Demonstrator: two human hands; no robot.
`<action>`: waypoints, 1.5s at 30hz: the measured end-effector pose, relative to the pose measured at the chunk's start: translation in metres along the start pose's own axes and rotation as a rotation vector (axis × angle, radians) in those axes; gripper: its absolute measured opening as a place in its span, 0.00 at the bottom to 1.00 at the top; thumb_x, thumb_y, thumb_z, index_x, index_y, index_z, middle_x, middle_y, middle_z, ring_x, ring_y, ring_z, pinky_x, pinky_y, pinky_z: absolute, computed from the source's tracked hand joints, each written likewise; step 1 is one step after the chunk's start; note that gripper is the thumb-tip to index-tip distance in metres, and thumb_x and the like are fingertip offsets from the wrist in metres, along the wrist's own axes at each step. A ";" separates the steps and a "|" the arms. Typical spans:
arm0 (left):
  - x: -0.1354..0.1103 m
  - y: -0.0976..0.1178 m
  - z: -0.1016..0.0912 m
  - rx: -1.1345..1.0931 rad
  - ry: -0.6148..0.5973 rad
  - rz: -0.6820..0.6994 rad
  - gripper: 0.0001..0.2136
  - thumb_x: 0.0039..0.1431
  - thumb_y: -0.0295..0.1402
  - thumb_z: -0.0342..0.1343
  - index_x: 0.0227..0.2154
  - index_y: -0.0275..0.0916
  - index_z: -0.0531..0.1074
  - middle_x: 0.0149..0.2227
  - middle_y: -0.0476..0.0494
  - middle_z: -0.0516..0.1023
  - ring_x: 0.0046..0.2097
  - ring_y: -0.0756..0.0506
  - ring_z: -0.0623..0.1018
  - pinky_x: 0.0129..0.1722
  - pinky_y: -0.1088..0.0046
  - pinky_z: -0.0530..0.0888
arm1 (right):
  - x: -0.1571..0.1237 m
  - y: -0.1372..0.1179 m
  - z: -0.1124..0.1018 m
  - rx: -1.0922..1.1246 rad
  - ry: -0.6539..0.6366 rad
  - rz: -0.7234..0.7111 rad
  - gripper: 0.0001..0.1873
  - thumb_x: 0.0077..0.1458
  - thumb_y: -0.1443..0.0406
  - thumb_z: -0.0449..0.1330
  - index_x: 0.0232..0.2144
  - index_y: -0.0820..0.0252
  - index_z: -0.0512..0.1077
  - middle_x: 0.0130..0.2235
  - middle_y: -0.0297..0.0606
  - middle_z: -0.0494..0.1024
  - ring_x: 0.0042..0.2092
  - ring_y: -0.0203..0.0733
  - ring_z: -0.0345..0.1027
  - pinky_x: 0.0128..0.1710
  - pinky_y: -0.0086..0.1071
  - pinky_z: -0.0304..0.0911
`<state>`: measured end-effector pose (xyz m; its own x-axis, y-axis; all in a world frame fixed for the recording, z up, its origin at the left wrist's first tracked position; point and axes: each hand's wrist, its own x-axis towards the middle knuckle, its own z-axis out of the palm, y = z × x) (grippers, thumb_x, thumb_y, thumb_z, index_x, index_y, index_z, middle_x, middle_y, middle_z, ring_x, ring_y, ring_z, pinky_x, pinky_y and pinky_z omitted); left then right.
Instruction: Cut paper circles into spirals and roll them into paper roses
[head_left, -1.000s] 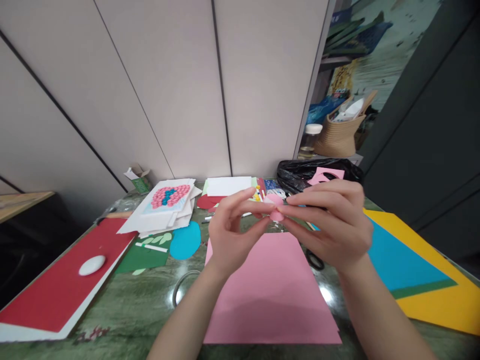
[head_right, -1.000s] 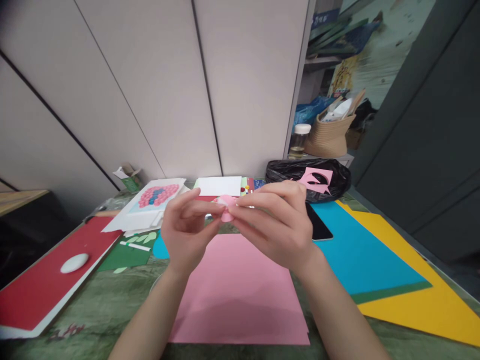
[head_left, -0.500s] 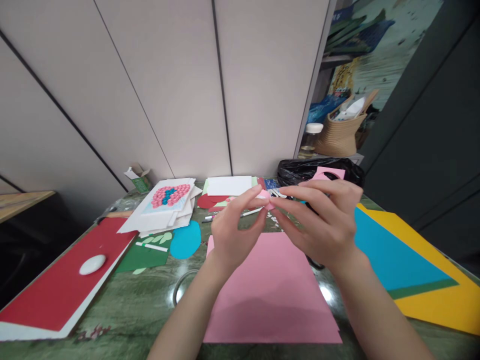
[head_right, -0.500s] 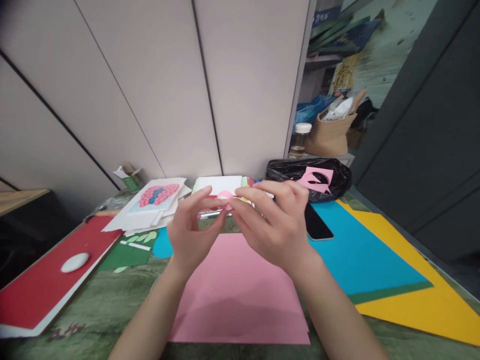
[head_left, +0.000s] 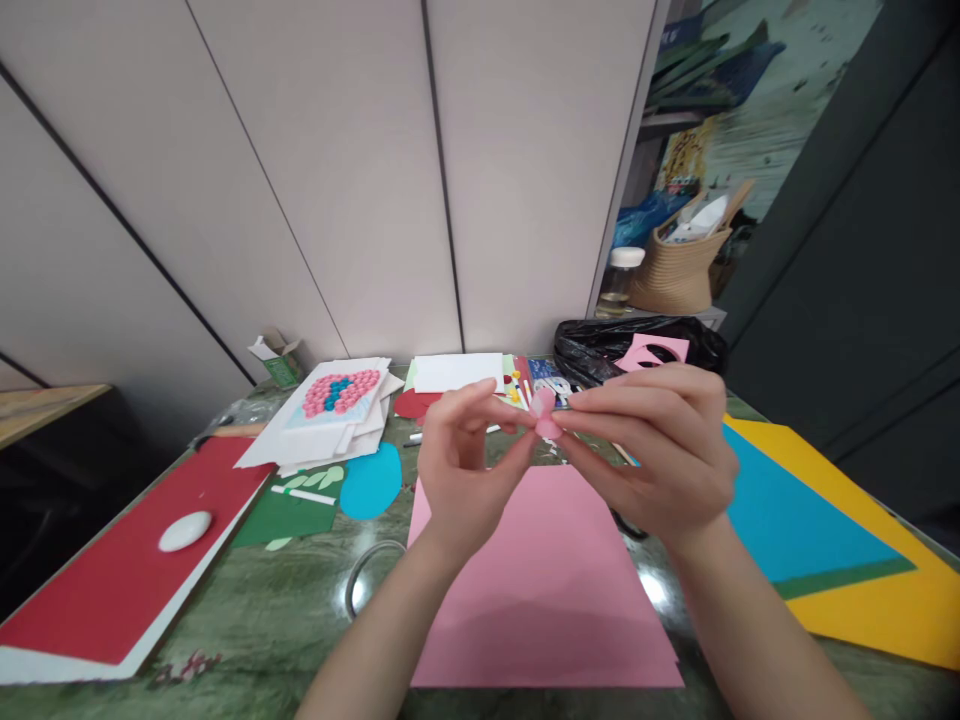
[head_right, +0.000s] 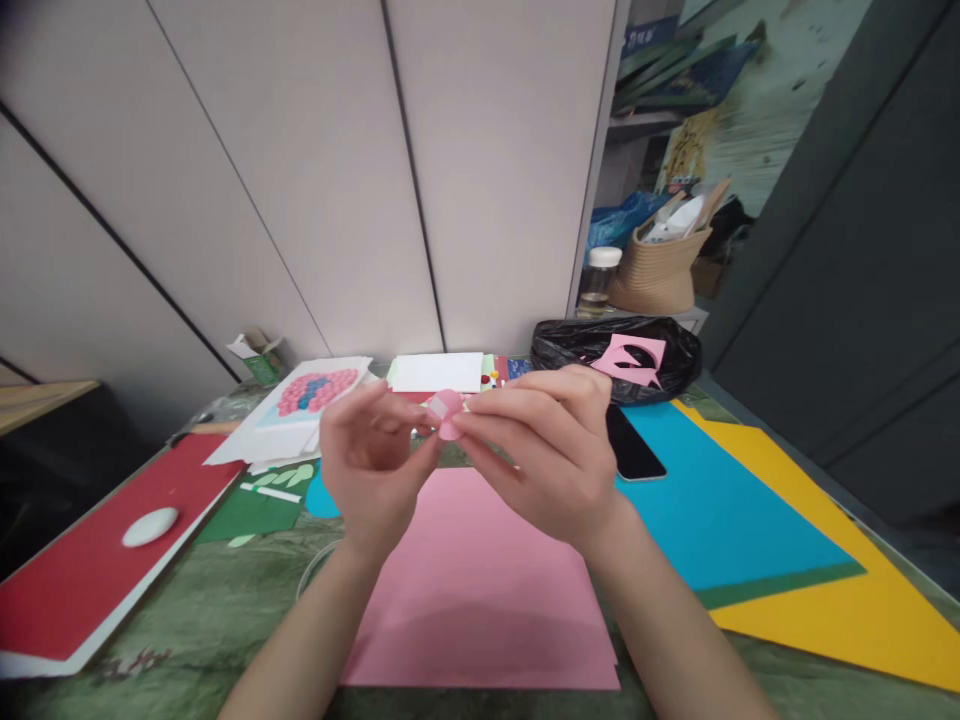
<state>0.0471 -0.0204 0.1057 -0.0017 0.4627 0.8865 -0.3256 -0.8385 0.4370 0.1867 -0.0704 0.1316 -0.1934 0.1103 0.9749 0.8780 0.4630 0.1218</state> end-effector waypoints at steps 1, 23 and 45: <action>0.000 0.000 0.001 -0.012 0.009 -0.021 0.26 0.46 0.15 0.59 0.47 0.45 0.66 0.32 0.53 0.75 0.34 0.54 0.77 0.34 0.77 0.76 | 0.000 0.000 0.000 0.000 0.002 -0.001 0.09 0.44 0.67 0.68 0.29 0.54 0.74 0.29 0.32 0.78 0.34 0.38 0.68 0.35 0.37 0.64; 0.000 0.005 -0.001 -0.251 0.010 -0.632 0.13 0.44 0.27 0.66 0.35 0.41 0.72 0.31 0.50 0.81 0.33 0.52 0.80 0.35 0.78 0.77 | -0.002 0.008 -0.003 -0.098 -0.049 -0.094 0.14 0.43 0.68 0.69 0.34 0.50 0.74 0.31 0.29 0.79 0.36 0.39 0.68 0.35 0.37 0.62; -0.001 0.003 -0.002 -0.164 -0.041 -0.633 0.14 0.44 0.29 0.66 0.36 0.40 0.72 0.33 0.47 0.79 0.37 0.50 0.79 0.37 0.76 0.76 | -0.006 0.012 -0.006 -0.135 -0.103 -0.191 0.13 0.44 0.67 0.68 0.34 0.50 0.73 0.35 0.27 0.79 0.37 0.41 0.67 0.36 0.39 0.60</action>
<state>0.0444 -0.0223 0.1060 0.2728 0.8383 0.4720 -0.3917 -0.3513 0.8504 0.2006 -0.0707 0.1285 -0.3993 0.1244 0.9084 0.8703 0.3632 0.3328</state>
